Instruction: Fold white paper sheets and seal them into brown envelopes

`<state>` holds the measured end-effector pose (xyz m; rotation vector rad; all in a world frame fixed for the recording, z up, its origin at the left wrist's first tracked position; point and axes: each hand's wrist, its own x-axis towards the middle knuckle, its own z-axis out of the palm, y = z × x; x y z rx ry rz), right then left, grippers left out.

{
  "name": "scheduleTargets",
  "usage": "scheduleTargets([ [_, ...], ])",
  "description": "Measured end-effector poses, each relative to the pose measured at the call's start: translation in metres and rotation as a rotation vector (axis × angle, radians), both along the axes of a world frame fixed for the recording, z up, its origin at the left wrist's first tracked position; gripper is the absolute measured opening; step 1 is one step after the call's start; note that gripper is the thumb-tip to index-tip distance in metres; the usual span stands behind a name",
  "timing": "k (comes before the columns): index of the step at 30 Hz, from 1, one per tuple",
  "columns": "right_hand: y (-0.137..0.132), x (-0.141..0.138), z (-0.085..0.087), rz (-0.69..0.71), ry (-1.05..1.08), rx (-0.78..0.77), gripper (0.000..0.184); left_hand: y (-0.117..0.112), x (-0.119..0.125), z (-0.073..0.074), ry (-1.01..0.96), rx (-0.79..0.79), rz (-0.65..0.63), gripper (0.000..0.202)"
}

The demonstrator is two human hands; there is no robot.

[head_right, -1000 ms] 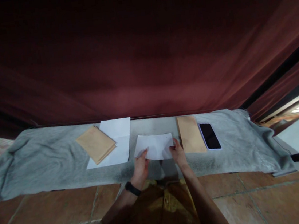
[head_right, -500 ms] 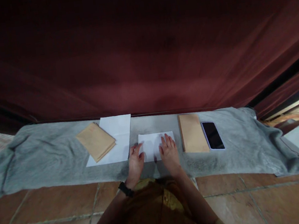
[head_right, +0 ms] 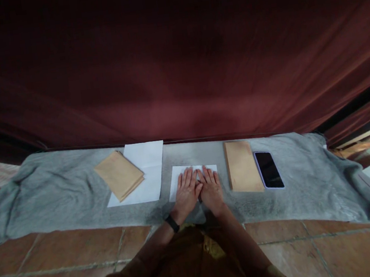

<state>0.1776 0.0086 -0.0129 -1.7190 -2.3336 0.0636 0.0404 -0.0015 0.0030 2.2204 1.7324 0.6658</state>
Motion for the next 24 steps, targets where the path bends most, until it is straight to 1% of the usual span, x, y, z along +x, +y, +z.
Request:
scheduleTargets([
  [3, 0.002, 0.004, 0.000, -0.002, -0.002, 0.009, 0.055, 0.008, -0.003, -0.007, 0.031, -0.017, 0.012, 0.062],
  [6, 0.004, 0.012, -0.004, -0.023, 0.020, 0.038, 0.053, 0.007, -0.013, -0.012, 0.034, -0.005, 0.080, 0.067],
  [10, 0.008, 0.025, -0.012, -0.080, 0.053, 0.073, 0.054, 0.002, -0.022, -0.013, 0.055, 0.004, 0.180, 0.070],
  [13, 0.009, 0.027, -0.014, -0.160, 0.076, 0.097, 0.055, 0.001, -0.022, -0.011, 0.055, 0.010, 0.224, 0.070],
  [15, 0.009, 0.017, -0.011, -0.233, 0.099, 0.117, 0.056, 0.001, -0.022, -0.011, 0.050, 0.012, 0.234, 0.070],
  [17, 0.006, 0.000, -0.007, -0.249, 0.123, 0.118, 0.055, 0.002, -0.022, -0.011, 0.062, 0.004, 0.233, 0.070],
  [18, 0.005, -0.011, -0.005, -0.203, 0.132, 0.102, 0.054, 0.002, -0.022, -0.011, 0.075, -0.004, 0.228, 0.068],
  [20, 0.003, -0.030, -0.002, -0.046, 0.137, 0.034, 0.052, 0.003, -0.024, -0.013, 0.104, -0.021, 0.219, 0.062],
  [22, 0.001, -0.042, 0.000, -0.013, 0.138, -0.014, 0.051, 0.003, -0.024, -0.015, 0.126, -0.030, 0.216, 0.059],
  [24, 0.000, -0.043, 0.001, -0.032, 0.133, -0.025, 0.051, 0.004, -0.024, -0.016, 0.133, -0.024, 0.215, 0.059],
])
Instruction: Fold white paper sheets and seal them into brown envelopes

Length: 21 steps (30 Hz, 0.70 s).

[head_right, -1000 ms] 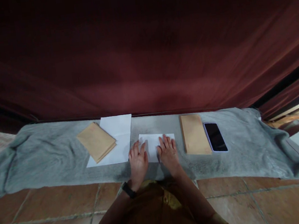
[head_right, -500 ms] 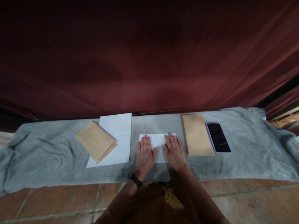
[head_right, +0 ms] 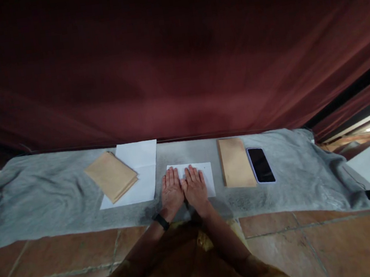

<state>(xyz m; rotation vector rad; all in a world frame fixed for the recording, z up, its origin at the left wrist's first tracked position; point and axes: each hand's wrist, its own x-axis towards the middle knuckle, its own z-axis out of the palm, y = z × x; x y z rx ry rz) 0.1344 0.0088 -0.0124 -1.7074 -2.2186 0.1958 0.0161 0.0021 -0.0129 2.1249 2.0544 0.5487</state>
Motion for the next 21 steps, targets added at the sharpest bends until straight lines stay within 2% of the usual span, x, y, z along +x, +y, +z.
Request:
scheduleTargets([
  [7, -0.004, 0.036, -0.006, -0.087, -0.038, 0.060, 0.056, -0.003, -0.002, -0.003, -0.103, 0.060, 0.034, 0.063],
  [12, -0.006, 0.046, -0.015, -0.121, -0.024, 0.116, 0.059, -0.008, -0.006, -0.002, -0.158, 0.070, 0.078, 0.062],
  [14, -0.007, 0.046, -0.018, -0.112, -0.033, 0.120, 0.059, -0.008, 0.003, 0.001, -0.191, 0.063, 0.019, 0.061],
  [18, -0.009, 0.048, -0.019, -0.094, -0.056, 0.105, 0.059, 0.001, 0.032, 0.004, -0.250, 0.011, -0.210, 0.058],
  [21, -0.009, 0.049, -0.019, -0.086, -0.066, 0.091, 0.063, 0.010, 0.042, 0.006, -0.242, -0.008, -0.258, 0.061],
])
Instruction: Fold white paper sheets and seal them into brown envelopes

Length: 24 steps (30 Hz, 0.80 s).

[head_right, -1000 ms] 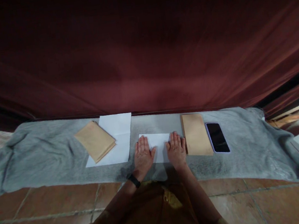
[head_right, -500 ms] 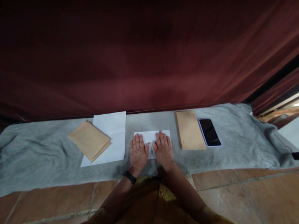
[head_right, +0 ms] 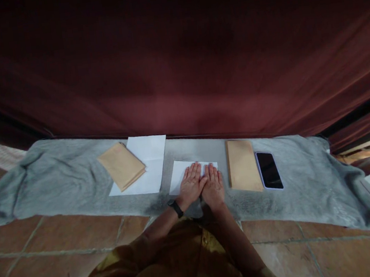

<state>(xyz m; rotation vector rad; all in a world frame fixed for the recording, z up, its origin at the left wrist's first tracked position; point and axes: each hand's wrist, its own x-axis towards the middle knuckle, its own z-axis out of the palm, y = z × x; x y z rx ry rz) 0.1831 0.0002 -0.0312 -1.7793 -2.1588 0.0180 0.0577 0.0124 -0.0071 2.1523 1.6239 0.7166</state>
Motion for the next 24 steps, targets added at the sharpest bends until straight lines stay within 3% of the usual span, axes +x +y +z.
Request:
scheduleTargets([
  [9, 0.002, -0.001, 0.000, -0.023, 0.031, 0.014, 0.059, 0.001, -0.033, -0.002, 0.004, 0.020, 0.159, 0.065],
  [15, 0.001, -0.001, 0.000, -0.011, 0.002, 0.051, 0.058, -0.012, -0.046, -0.006, 0.148, 0.035, 0.277, 0.066],
  [20, 0.001, 0.001, 0.000, 0.004, -0.023, 0.103, 0.058, -0.026, -0.056, -0.007, 0.375, 0.026, 0.302, 0.070],
  [24, 0.001, -0.001, 0.004, -0.005, -0.017, 0.110, 0.056, -0.034, -0.060, -0.005, 0.427, 0.041, 0.313, 0.073],
])
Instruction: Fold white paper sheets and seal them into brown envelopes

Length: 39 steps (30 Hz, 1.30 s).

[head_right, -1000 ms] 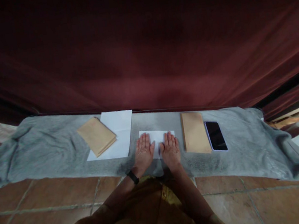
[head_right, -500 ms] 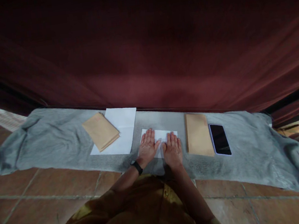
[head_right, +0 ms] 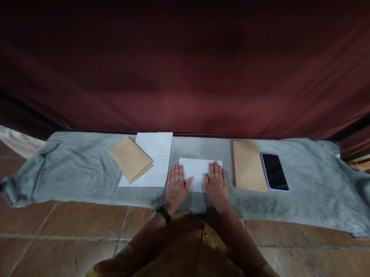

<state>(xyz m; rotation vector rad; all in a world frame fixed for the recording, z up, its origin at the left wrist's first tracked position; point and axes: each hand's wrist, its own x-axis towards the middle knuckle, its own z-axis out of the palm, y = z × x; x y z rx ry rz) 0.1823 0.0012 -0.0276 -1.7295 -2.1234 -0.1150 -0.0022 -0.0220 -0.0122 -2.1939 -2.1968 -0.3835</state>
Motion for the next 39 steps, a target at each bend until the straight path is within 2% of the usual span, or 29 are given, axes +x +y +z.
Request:
scheduleTargets([
  [2, -0.004, -0.006, 0.004, 0.010, 0.013, -0.006, 0.055, -0.001, 0.000, 0.001, -0.002, 0.007, 0.005, 0.072],
  [8, -0.030, -0.026, 0.005, 0.178, 0.023, -0.074, 0.052, -0.002, 0.001, 0.000, -0.027, 0.022, 0.016, 0.070],
  [18, -0.041, 0.020, -0.010, 0.045, -0.021, -0.006, 0.057, -0.017, -0.005, -0.002, -0.070, 0.074, 0.037, 0.066],
  [22, -0.044, 0.026, -0.015, 0.020, -0.012, -0.006, 0.059, -0.024, -0.003, -0.002, -0.069, 0.080, 0.043, 0.061],
  [24, -0.044, 0.026, -0.016, 0.022, -0.010, -0.009, 0.059, -0.023, 0.006, -0.002, -0.067, 0.086, -0.003, 0.061],
  [29, -0.044, 0.025, -0.012, 0.026, -0.006, -0.020, 0.058, 0.000, 0.046, -0.003, -0.092, 0.031, -0.233, 0.062],
  [32, -0.045, 0.024, -0.008, 0.039, -0.009, -0.032, 0.056, 0.022, 0.058, -0.003, -0.078, -0.014, -0.282, 0.064],
  [35, -0.047, 0.025, -0.005, 0.034, 0.000, -0.036, 0.056, 0.039, 0.048, -0.004, -0.053, -0.026, -0.245, 0.066],
  [39, -0.046, 0.024, -0.003, 0.032, 0.029, -0.036, 0.056, 0.048, 0.020, -0.004, -0.040, -0.004, -0.141, 0.064],
])
